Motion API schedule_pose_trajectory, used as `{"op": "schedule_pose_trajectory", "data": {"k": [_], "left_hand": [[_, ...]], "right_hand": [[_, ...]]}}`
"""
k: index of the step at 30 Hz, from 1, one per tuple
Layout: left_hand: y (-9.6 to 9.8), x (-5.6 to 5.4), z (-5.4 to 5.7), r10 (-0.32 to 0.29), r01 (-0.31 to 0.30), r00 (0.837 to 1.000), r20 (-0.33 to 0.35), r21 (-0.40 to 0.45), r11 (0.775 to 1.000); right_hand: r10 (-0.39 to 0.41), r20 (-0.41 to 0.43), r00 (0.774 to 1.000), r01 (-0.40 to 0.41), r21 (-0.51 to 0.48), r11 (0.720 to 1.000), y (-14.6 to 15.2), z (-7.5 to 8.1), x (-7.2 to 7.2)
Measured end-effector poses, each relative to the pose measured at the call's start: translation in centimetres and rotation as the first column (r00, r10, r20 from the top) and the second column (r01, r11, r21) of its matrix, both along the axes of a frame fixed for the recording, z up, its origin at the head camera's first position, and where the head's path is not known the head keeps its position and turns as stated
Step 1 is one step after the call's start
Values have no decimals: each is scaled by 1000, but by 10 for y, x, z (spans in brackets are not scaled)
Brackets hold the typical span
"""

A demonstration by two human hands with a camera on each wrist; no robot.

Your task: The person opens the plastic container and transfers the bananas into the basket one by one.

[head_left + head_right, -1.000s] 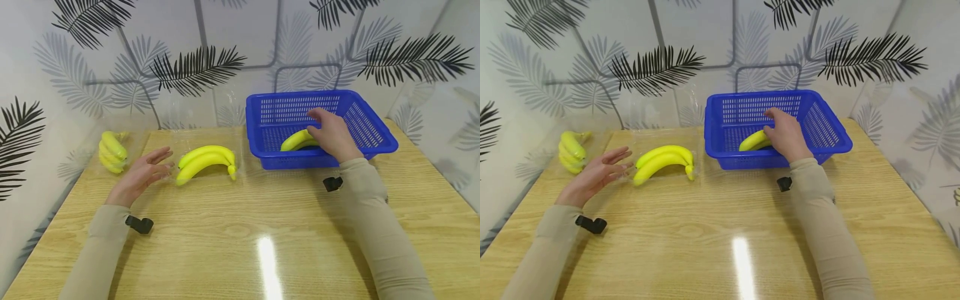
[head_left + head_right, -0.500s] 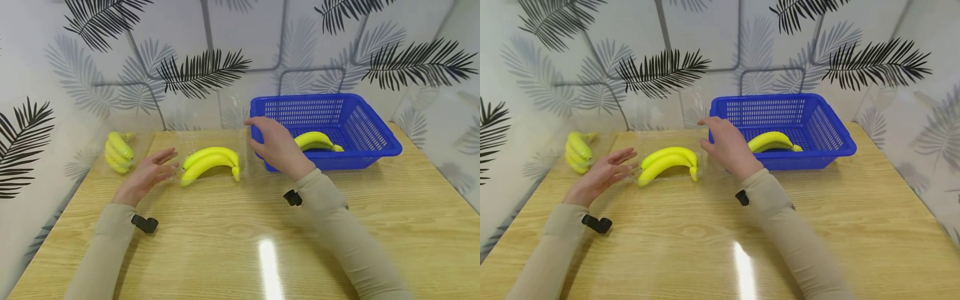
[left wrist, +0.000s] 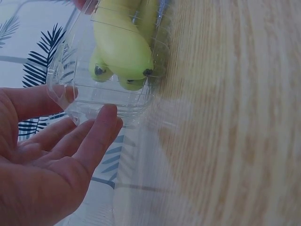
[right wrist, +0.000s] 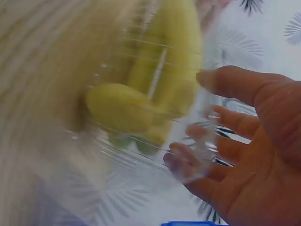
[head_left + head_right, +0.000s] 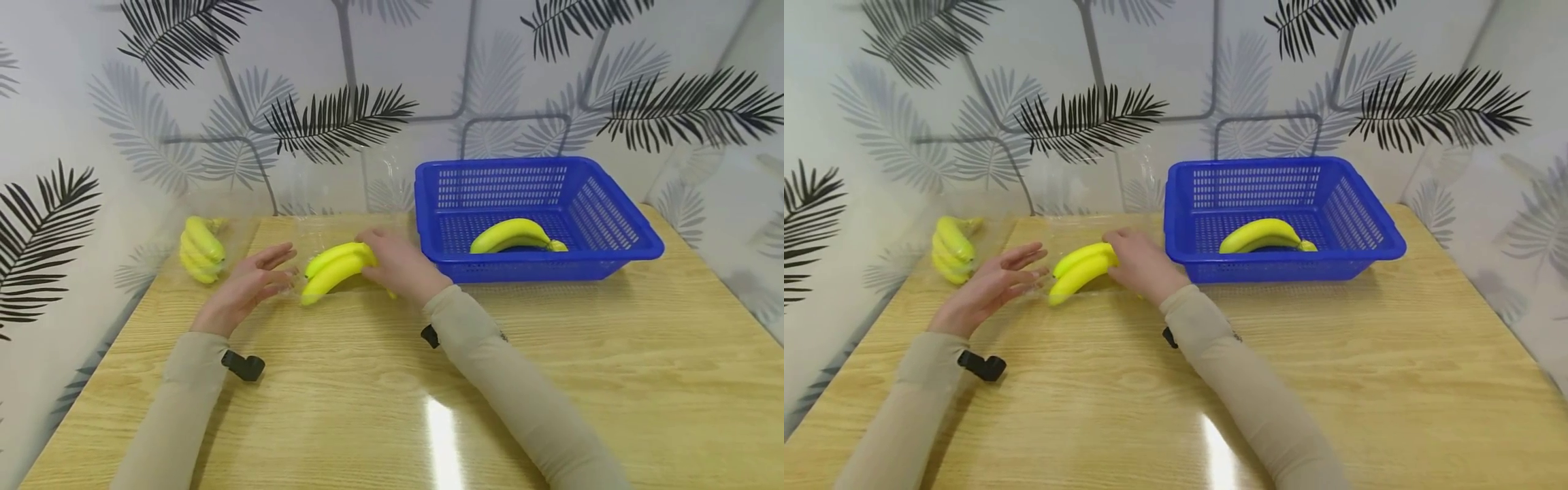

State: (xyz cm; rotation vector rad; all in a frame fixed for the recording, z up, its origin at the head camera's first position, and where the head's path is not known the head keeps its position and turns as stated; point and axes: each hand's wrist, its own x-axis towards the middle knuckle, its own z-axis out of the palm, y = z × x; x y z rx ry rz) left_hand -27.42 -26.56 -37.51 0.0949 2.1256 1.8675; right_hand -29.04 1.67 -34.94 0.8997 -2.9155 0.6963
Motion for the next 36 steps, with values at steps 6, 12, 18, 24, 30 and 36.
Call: {"op": "schedule_pose_trajectory", "data": {"k": [6, 12, 18, 24, 30, 36], "left_hand": [[-1, -1, -2, -2, 2, 1000, 1, -3, 1000], [0, -1, -1, -10, 10, 1000, -1, -13, 1000], [0, 0, -1, -3, 4, 1000, 6, -20, 1000], [1, 1, -1, -7, 7, 1000, 1, -21, 1000], [2, 1, -2, -4, 4, 1000, 4, -25, 1000], [1, 0, -1, 5, -5, 1000, 0, -35, 999]], "right_hand": [[-25, 31, 999, 24, 39, 999, -5, -11, -9], [-21, 26, 999, 21, 5, 1000, -6, -15, -12], [-6, -2, 1000, 6, -36, 999, -5, -15, -12], [-6, -28, 1000, 5, -39, 999, -5, -14, -10], [-15, -72, 997, 9, -71, 997, -5, -1, -7], [-23, -130, 991, 7, -126, 992, 4, 27, 4]]}}
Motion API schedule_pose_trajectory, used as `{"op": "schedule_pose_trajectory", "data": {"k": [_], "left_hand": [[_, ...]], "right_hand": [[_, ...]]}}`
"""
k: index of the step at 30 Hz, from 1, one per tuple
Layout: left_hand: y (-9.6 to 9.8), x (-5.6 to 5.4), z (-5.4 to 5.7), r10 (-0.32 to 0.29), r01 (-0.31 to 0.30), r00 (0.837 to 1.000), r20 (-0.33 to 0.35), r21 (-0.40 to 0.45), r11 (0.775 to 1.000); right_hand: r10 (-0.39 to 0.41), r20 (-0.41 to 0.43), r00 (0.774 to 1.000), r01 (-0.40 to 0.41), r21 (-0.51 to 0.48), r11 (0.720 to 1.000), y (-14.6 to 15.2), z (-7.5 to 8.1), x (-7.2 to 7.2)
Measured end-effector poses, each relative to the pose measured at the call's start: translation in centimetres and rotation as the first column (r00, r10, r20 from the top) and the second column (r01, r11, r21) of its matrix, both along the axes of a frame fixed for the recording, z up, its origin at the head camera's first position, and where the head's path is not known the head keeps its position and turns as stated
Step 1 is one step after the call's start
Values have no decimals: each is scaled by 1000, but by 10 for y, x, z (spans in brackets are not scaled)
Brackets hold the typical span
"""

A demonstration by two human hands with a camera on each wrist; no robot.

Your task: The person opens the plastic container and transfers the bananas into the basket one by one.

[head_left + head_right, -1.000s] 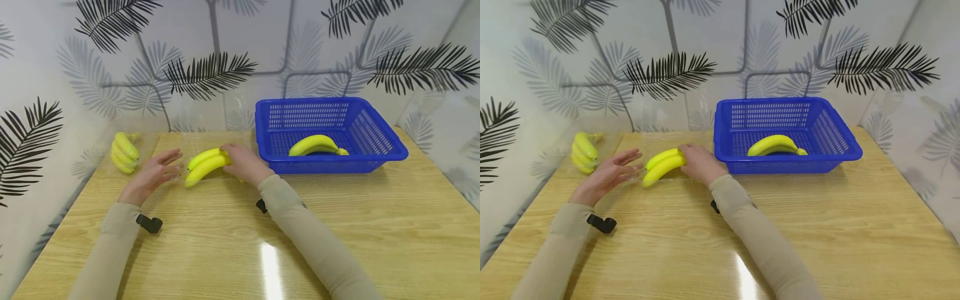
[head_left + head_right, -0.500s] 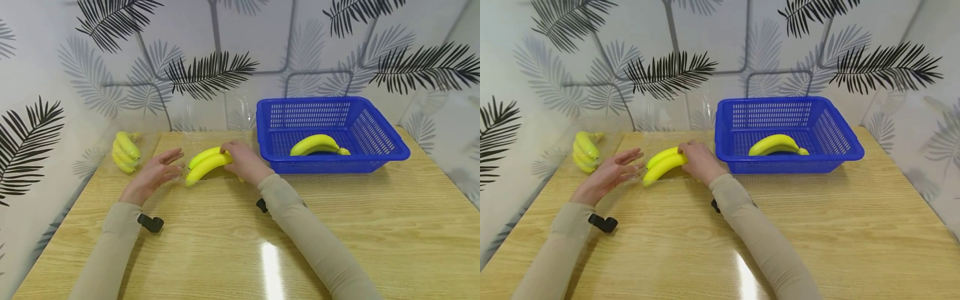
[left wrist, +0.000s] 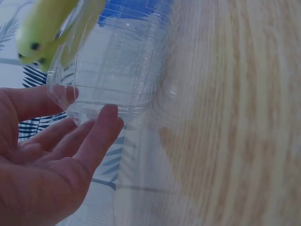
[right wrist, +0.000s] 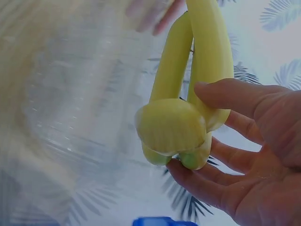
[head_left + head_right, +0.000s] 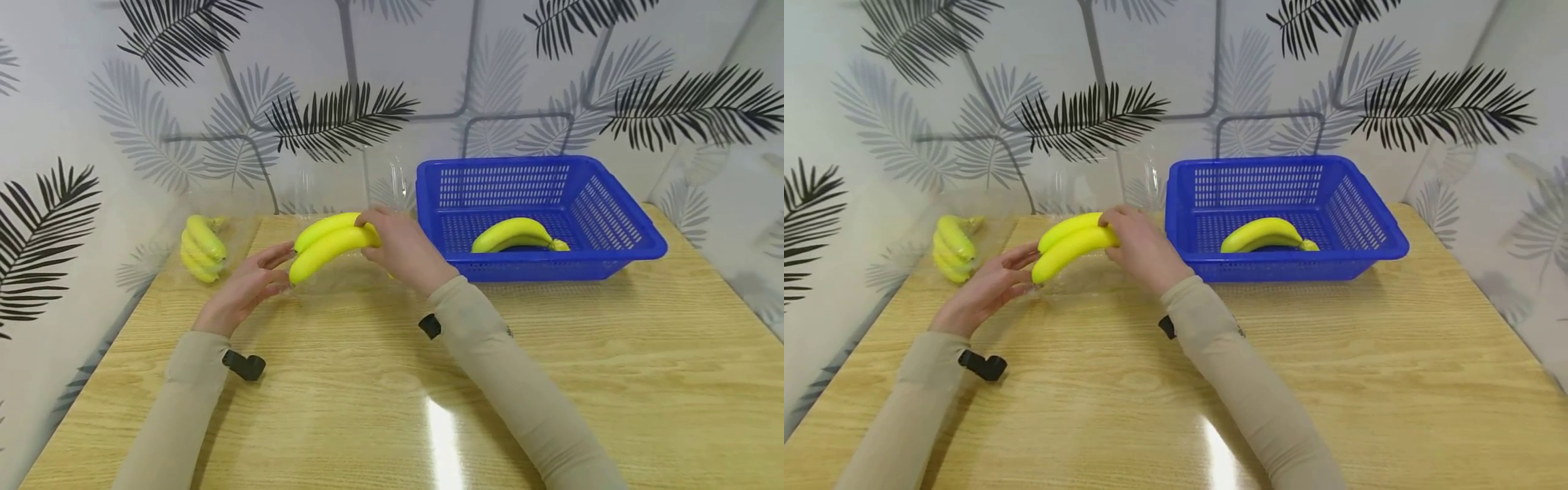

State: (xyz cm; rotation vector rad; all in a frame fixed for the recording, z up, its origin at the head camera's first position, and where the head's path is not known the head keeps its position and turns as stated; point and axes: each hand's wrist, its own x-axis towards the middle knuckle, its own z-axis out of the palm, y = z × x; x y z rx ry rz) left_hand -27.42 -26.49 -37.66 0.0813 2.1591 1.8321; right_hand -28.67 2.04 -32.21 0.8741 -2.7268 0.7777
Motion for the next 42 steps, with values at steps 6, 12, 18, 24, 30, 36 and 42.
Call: {"op": "schedule_pose_trajectory", "data": {"k": [6, 12, 18, 24, 30, 36, 42], "left_hand": [[-1, -1, 2, -26, 26, 999, -19, -18, 1000], [-1, -1, 3, -32, 32, 999, -26, -17, 999], [-2, 0, 3, -21, 21, 1000, -20, 1, 1000], [-1, 0, 3, -23, 23, 1000, -15, 5, 1000], [1, 0, 3, -34, 34, 999, -13, 6, 999], [1, 1, 1, -37, 37, 999, -11, 1, 999], [3, 1, 0, -29, 29, 999, -18, 4, 1000]], "right_hand": [[-29, -87, 996, 23, -68, 997, 25, 22, 6], [-108, -108, 988, 95, -117, 989, 66, 40, 6], [-204, -53, 978, 193, -160, 968, 115, 43, -1], [-282, -11, 959, 279, -120, 953, 161, 34, -6], [-329, 25, 944, 330, -62, 942, 195, 20, -9], [-357, 53, 933, 359, -33, 933, 219, 8, -15], [-361, 83, 929, 363, -8, 932, 224, 1, -21]]}}
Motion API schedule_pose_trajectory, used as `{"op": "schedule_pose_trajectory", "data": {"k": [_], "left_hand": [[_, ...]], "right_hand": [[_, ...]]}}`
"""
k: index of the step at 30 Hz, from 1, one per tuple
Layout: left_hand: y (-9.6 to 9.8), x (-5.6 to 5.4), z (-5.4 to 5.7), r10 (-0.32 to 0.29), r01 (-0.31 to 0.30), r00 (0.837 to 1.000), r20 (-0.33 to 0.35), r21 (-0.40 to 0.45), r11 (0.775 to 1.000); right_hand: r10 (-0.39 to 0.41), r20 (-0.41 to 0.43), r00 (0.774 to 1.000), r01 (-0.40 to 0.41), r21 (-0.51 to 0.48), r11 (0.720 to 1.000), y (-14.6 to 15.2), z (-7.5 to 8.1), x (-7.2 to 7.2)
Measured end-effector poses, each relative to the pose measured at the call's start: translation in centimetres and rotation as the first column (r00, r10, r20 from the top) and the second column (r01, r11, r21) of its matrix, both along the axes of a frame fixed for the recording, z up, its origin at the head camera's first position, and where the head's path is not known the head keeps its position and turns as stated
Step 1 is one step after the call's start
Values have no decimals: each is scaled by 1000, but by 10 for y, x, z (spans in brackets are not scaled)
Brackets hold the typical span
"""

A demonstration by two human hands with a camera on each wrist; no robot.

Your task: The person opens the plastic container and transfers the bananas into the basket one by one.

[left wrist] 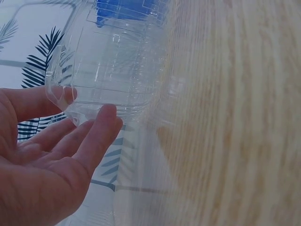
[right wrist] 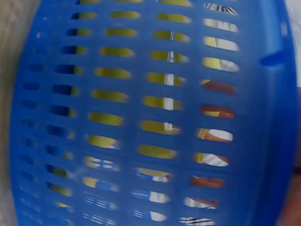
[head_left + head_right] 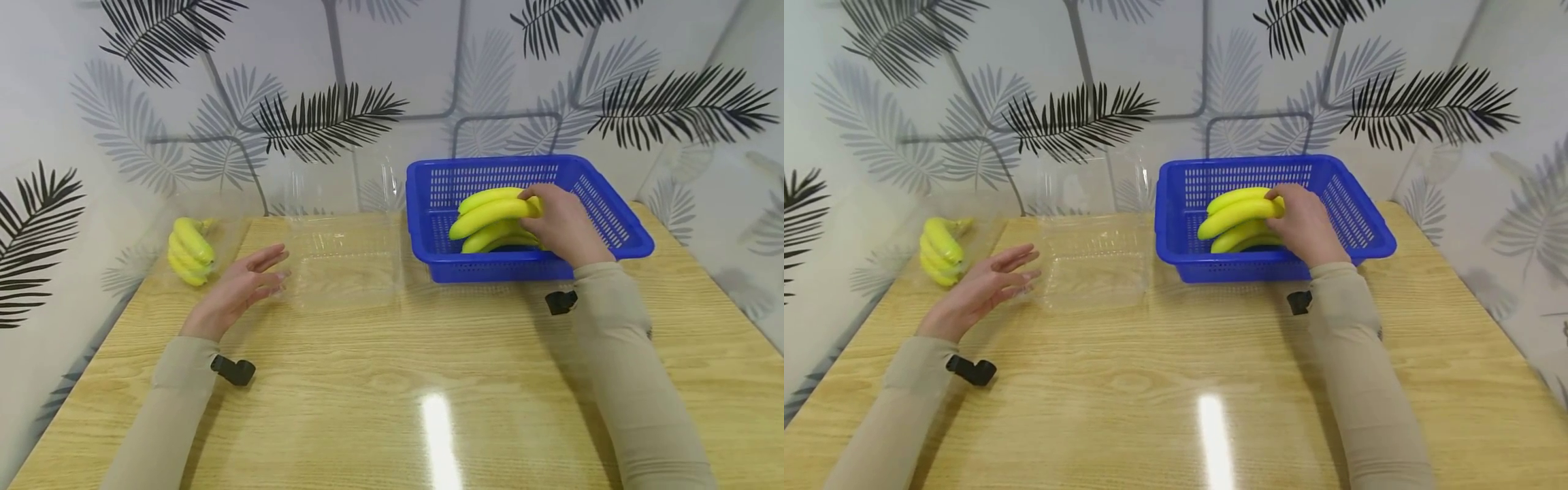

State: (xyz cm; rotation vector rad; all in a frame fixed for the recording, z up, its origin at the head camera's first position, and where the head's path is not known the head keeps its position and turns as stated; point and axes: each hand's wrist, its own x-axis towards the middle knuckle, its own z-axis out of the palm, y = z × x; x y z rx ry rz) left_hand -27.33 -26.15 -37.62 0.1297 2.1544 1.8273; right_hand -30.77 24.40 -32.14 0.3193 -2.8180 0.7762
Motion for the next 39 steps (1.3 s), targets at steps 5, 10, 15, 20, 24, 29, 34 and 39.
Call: {"op": "schedule_pose_trajectory", "data": {"k": [5, 10, 15, 20, 24, 29, 34, 39], "left_hand": [[0, 0, -1, 1, -1, 1000, 5, -1, 1000], [0, 0, 0, 1, -1, 1000, 7, 2, 1000], [1, 1, 1, -2, 2, 1000, 8, -1, 1000], [0, 0, 0, -3, 3, 1000, 4, 6, 1000], [0, 0, 0, -4, 4, 1000, 2, 11, 1000], [1, 1, 0, 4, -4, 1000, -1, 16, 1000], [2, 3, 1, 4, -4, 1000, -17, -1, 1000], [4, 5, 3, 1, -2, 999, -34, -26, 1000]], "right_hand": [[-3, 13, 1000, 3, 19, 1000, -2, -5, -3], [15, 35, 999, -15, 22, 1000, -3, -7, -5], [24, 50, 998, -27, 43, 999, -3, -7, -5], [18, 60, 998, -20, 43, 999, -2, -8, -5], [11, 69, 998, -14, 44, 999, -2, -8, -6], [7, 88, 996, -10, 33, 999, -2, -6, -4], [9, 81, 997, -10, 3, 1000, -4, -1, 0], [9, 14, 1000, -9, -3, 1000, -12, 8, 5]]}}
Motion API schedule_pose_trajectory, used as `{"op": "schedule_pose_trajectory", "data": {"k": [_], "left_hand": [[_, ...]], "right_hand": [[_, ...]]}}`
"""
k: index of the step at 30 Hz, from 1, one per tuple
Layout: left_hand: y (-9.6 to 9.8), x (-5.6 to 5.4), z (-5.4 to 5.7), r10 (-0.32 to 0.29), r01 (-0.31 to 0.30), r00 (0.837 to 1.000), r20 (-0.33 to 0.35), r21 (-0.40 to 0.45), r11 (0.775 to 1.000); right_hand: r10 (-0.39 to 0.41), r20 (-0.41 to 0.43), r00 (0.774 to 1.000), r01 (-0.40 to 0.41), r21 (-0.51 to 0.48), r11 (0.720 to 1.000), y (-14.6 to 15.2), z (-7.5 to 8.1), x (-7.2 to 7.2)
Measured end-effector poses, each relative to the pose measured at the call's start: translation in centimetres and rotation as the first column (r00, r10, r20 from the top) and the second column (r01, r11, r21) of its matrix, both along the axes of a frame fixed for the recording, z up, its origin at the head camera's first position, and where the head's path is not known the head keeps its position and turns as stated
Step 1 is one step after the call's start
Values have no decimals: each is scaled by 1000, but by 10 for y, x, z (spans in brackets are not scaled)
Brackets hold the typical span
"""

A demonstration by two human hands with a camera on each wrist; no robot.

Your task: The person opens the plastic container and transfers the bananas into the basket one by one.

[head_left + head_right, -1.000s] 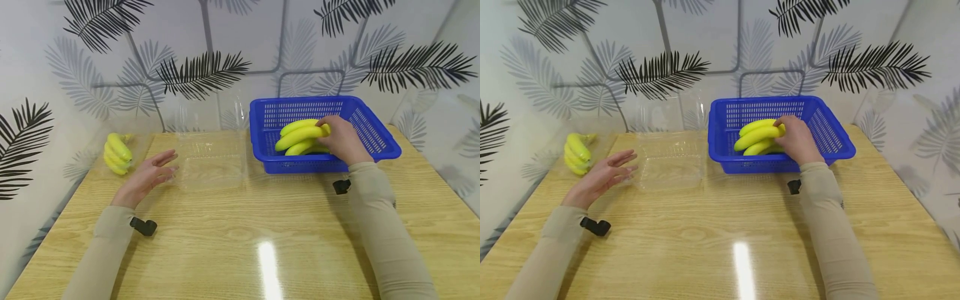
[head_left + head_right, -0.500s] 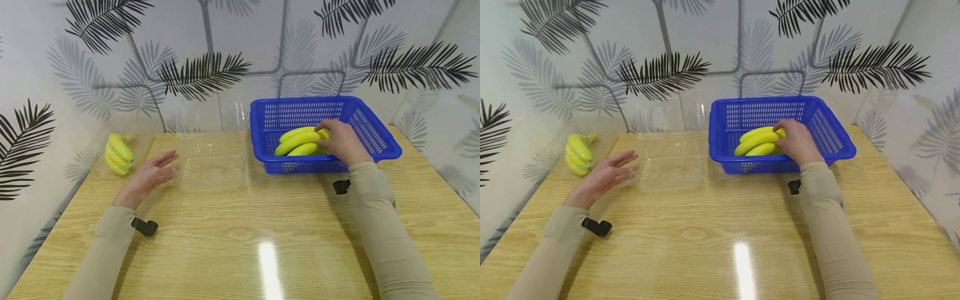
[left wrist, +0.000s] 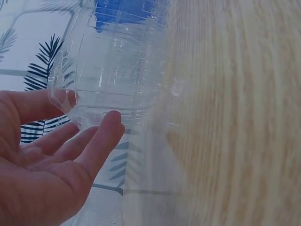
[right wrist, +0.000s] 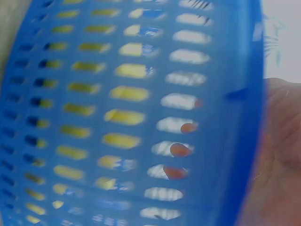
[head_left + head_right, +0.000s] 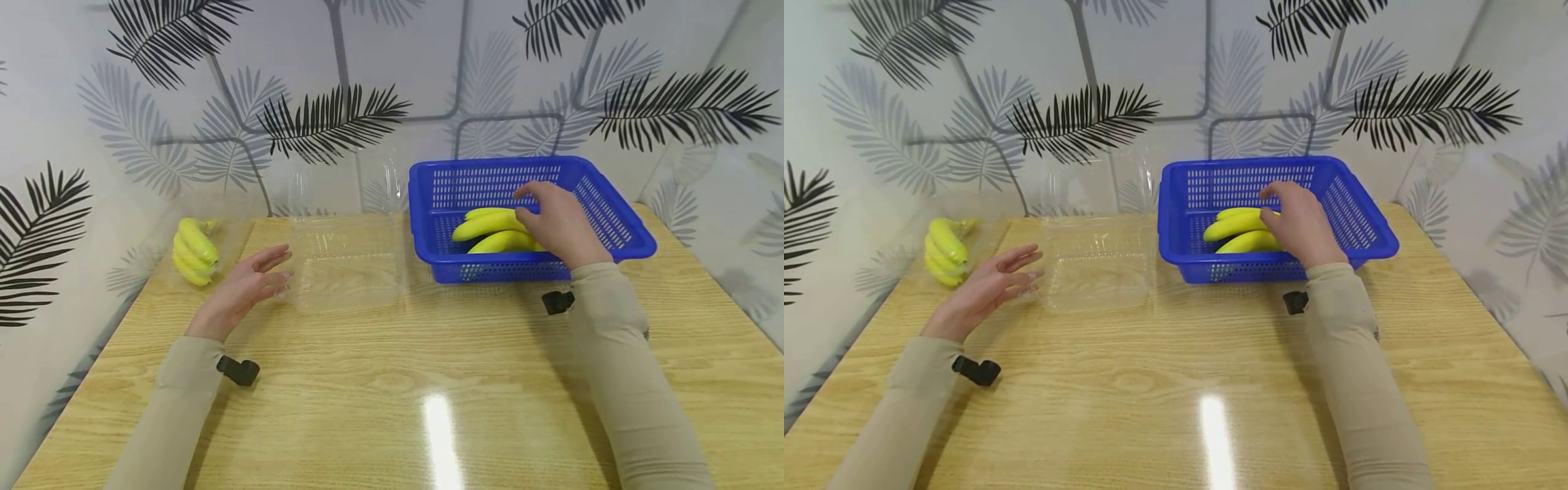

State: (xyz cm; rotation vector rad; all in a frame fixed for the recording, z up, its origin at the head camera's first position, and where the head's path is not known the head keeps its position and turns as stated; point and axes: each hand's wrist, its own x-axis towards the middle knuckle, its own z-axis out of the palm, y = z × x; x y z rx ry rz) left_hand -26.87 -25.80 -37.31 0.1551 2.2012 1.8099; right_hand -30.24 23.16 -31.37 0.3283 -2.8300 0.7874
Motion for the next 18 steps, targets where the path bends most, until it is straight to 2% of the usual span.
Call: {"op": "schedule_pose_trajectory", "data": {"k": [5, 8, 11, 14, 15, 18], "left_hand": [[1, 5, 7, 9, -12, 999, -46, -73, 997], [-3, 8, 16, 19, -36, 993, -113, -150, 988], [-10, 11, 26, 48, -90, 981, -189, -221, 971], [-19, 14, 37, 97, -168, 960, -262, -264, 950], [-22, 15, 40, 125, -208, 950, -285, -283, 936], [-34, 18, 48, 196, -339, 899, -391, -342, 876]], "right_hand": [[27, -47, 999, -28, -35, 999, -15, 13, 12], [59, -71, 996, -62, -52, 997, -30, 19, 18], [94, -87, 992, -100, -58, 993, -48, 22, 21], [131, -91, 987, -137, -57, 989, -66, 23, 24], [144, -98, 985, -150, -58, 987, -73, 23, 24], [188, -123, 974, -196, -60, 979, -95, 23, 27]]}}
